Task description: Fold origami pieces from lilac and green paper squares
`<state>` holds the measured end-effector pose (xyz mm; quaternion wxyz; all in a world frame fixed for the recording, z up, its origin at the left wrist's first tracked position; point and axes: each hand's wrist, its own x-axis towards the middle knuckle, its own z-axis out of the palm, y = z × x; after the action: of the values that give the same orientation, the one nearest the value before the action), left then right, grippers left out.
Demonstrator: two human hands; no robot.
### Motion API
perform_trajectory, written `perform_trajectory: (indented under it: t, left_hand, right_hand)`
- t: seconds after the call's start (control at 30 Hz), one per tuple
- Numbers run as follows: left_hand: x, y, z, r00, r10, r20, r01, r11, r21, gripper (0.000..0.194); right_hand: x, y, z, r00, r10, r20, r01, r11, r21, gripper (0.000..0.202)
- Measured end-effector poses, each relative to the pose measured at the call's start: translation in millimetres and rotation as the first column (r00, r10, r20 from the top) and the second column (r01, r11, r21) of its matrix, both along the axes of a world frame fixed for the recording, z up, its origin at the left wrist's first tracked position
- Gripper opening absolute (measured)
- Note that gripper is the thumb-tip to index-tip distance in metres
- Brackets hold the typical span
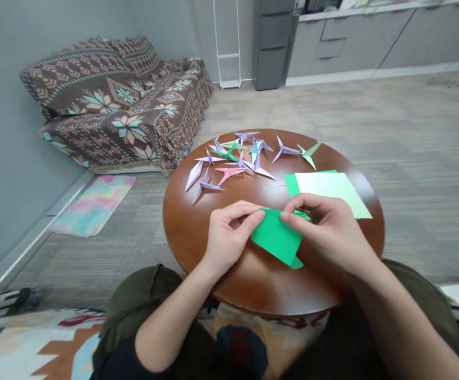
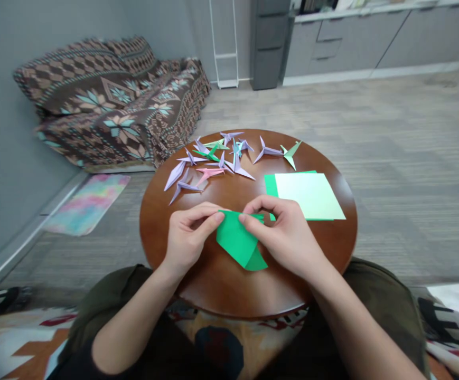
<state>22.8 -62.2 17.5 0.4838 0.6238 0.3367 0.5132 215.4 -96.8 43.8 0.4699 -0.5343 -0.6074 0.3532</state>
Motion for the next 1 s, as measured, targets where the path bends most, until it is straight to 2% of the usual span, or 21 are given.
perform_trajectory:
  t: [0.17,0.3,0.47,0.57,0.67,0.87,1.0]
  left_hand:
    - [0.0,-0.3,0.5,1.000,-0.005,0.015,0.005,1.000,0.005,0.013]
    - [-0.8,-0.2,1.0,1.000,-0.007,0.021,0.008,0.999,-0.044,0.014]
    - [-0.1,-0.2,-4.4,0.974,-0.202,-0.098,0.191,0.975,-0.113,0.023]
    - [1.2,-1.2,-6.2,0.979,-0.175,-0.103,0.167,0.983,-0.076,0.022]
    - [1.8,-1.8,-3.3,0.990,-0.134,-0.050,0.128,0.986,-0.102,0.022]
    - [2.2,-1.9,2.0,0.977,-0.209,0.035,0.211,0.960,-0.182,0.023]
    - [2.3,-3.1,0.2,0.977,-0.213,0.013,0.213,0.966,-0.145,0.020]
  right_hand:
    - [1.4,0.4,-0.7,1.000,0.006,0.002,-0.006,1.000,0.010,0.014]
    - [1.1,-0.3,0.2,0.999,-0.001,0.046,-0.001,0.999,0.038,0.014]
    - [-2.0,-3.0,3.5,0.996,-0.026,0.089,0.018,0.996,0.091,0.011]
    - [-2.1,-3.9,3.8,0.996,-0.029,0.087,0.020,0.994,0.103,0.009]
    - [-0.2,-4.4,2.6,0.998,-0.013,0.054,0.009,0.997,0.080,0.008]
    - [-1.4,-5.9,0.4,1.000,-0.006,0.016,0.005,0.995,0.101,0.011]
    - [-6.1,-5.7,-0.9,0.998,0.060,-0.032,-0.057,0.992,0.109,0.012]
